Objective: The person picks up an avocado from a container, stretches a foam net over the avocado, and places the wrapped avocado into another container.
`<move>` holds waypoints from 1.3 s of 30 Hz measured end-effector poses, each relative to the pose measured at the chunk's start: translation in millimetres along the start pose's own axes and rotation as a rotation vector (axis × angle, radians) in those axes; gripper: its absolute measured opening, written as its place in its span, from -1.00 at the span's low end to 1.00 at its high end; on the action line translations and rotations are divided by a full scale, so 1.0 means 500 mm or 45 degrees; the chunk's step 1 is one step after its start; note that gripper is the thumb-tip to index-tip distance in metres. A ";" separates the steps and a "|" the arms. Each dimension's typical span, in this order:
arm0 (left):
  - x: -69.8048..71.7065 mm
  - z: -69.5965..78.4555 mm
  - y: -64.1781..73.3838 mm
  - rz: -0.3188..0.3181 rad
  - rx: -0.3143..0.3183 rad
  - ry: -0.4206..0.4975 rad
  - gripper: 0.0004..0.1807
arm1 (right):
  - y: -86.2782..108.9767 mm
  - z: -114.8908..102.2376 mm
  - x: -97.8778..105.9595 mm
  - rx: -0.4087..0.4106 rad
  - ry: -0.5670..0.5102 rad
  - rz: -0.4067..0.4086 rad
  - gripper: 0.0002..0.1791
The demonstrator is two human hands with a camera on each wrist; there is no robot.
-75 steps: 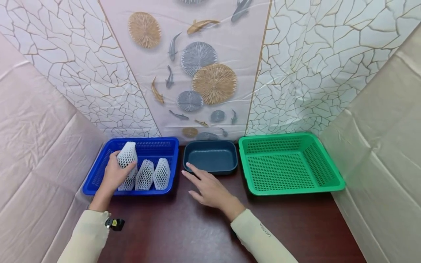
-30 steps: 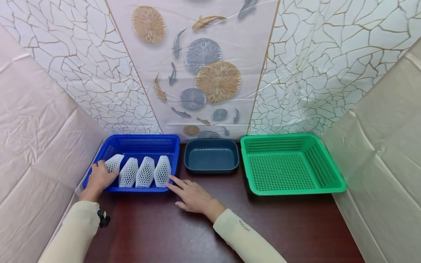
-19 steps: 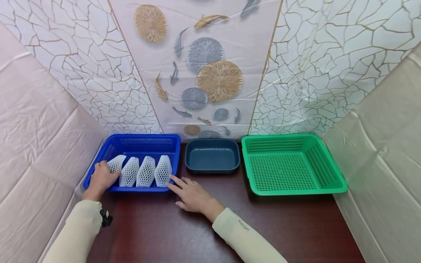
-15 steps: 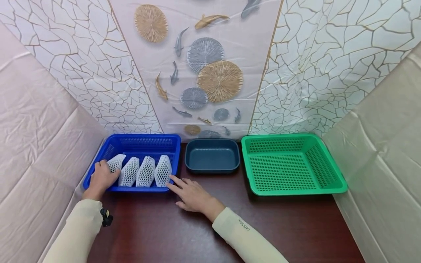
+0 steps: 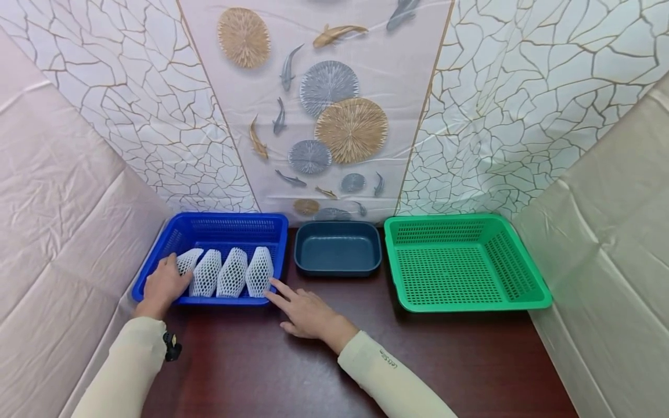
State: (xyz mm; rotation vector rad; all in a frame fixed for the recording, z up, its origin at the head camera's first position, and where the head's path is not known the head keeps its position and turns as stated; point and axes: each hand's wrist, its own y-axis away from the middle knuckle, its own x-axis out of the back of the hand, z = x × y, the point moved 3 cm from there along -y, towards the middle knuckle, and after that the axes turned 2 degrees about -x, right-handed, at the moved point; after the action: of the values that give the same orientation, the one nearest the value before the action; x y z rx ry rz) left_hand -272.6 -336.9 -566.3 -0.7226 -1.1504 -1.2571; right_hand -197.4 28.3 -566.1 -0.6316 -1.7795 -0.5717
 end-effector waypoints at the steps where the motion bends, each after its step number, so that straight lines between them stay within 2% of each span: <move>1: 0.000 0.001 0.000 -0.013 0.000 -0.012 -0.13 | 0.000 0.000 0.000 0.003 -0.002 0.003 -0.10; 8: 0.001 0.005 0.001 -0.138 0.005 -0.093 -0.19 | -0.001 0.002 -0.001 -0.004 0.000 0.004 -0.10; 14: 0.014 0.014 0.008 -0.163 -0.019 -0.150 -0.22 | -0.003 0.002 0.002 0.002 0.006 0.009 -0.09; 17: 0.020 0.022 0.009 -0.138 -0.023 -0.190 -0.23 | -0.002 0.003 0.003 -0.002 0.012 0.008 -0.09; 21: 0.032 0.035 0.012 -0.104 0.018 -0.250 -0.22 | -0.001 0.004 0.005 -0.003 0.028 0.007 -0.09; 25: 0.050 0.049 0.024 -0.060 0.037 -0.251 -0.22 | 0.000 0.005 0.007 0.014 0.063 0.023 -0.08; 32: 0.069 0.057 0.047 0.076 0.017 -0.206 -0.22 | -0.001 0.006 0.003 0.042 0.102 0.049 -0.07; 39: 0.073 0.053 0.062 0.137 -0.042 -0.189 -0.21 | 0.002 0.006 -0.010 0.035 0.129 0.041 -0.05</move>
State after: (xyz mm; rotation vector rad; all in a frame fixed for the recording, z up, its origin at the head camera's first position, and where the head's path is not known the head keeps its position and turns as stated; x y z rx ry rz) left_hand -252.6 -318.6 -518.7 -0.9031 -1.1969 -1.1495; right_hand -197.6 30.1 -571.6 -0.6016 -1.6769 -0.5471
